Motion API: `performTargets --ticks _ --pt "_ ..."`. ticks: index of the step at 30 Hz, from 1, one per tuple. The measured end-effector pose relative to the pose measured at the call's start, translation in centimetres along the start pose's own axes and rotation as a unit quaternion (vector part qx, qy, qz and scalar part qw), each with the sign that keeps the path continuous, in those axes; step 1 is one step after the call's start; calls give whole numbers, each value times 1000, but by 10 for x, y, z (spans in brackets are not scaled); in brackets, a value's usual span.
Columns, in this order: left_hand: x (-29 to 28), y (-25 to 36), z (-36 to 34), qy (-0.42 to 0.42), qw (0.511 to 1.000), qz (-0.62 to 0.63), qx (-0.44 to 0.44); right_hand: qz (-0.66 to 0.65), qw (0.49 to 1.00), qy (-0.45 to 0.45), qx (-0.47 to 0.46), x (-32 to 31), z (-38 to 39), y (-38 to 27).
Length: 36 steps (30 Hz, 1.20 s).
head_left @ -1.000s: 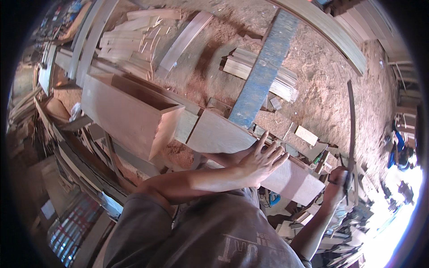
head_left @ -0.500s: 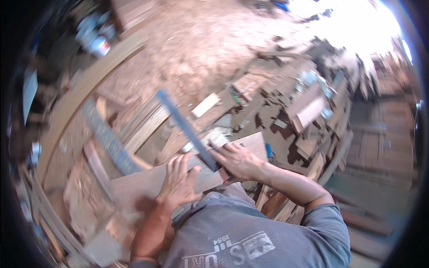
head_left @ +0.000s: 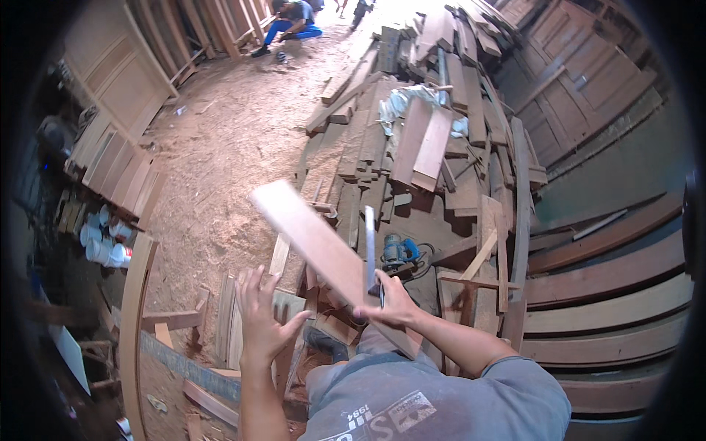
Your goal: The person measures and marks wooden planks using a square ruler and pencil, then cuts them with a handheld circular saw. The person repeats the process on multiple pieces, handling each plank individually and placing cut pieces aside.
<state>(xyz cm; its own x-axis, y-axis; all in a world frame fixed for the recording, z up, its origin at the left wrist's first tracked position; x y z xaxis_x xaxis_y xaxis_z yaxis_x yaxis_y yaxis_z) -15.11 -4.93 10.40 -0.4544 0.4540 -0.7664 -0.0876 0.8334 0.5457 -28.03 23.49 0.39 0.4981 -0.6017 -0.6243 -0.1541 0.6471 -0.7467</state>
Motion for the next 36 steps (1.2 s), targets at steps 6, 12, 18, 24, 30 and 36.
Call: performTargets --ticks 6,12,18,24,30,36 --pt "22 -10 58 -24 990 38 -134 -236 935 239 113 -43 -84 138" --pt "10 -13 105 -51 981 -24 -187 -62 892 383 232 -243 -229 194" --pt "30 13 102 -56 973 -38 -223 126 868 431 213 -358 -277 229" --pt "71 36 88 -90 977 -17 -195 26 886 427 177 -322 -158 291" --pt "116 60 56 -134 979 2 -152 -90 814 542 188 -372 -54 353" --pt "172 94 5 -175 983 24 -57 22 816 561 138 -398 -32 385"
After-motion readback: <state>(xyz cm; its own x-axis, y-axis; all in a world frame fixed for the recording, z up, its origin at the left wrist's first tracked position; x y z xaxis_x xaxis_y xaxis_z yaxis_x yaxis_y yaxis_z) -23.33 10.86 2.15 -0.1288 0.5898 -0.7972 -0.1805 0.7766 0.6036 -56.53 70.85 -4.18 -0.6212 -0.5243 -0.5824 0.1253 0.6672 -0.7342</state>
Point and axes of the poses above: each hand's wrist, its own z-axis away from the middle knuckle, its own x-axis out of the palm, y = z × x, the point moved 6 cm from there along -z, towards the middle knuckle, and after that the axes turned 9 degrees about y, right-handed, at the moved point
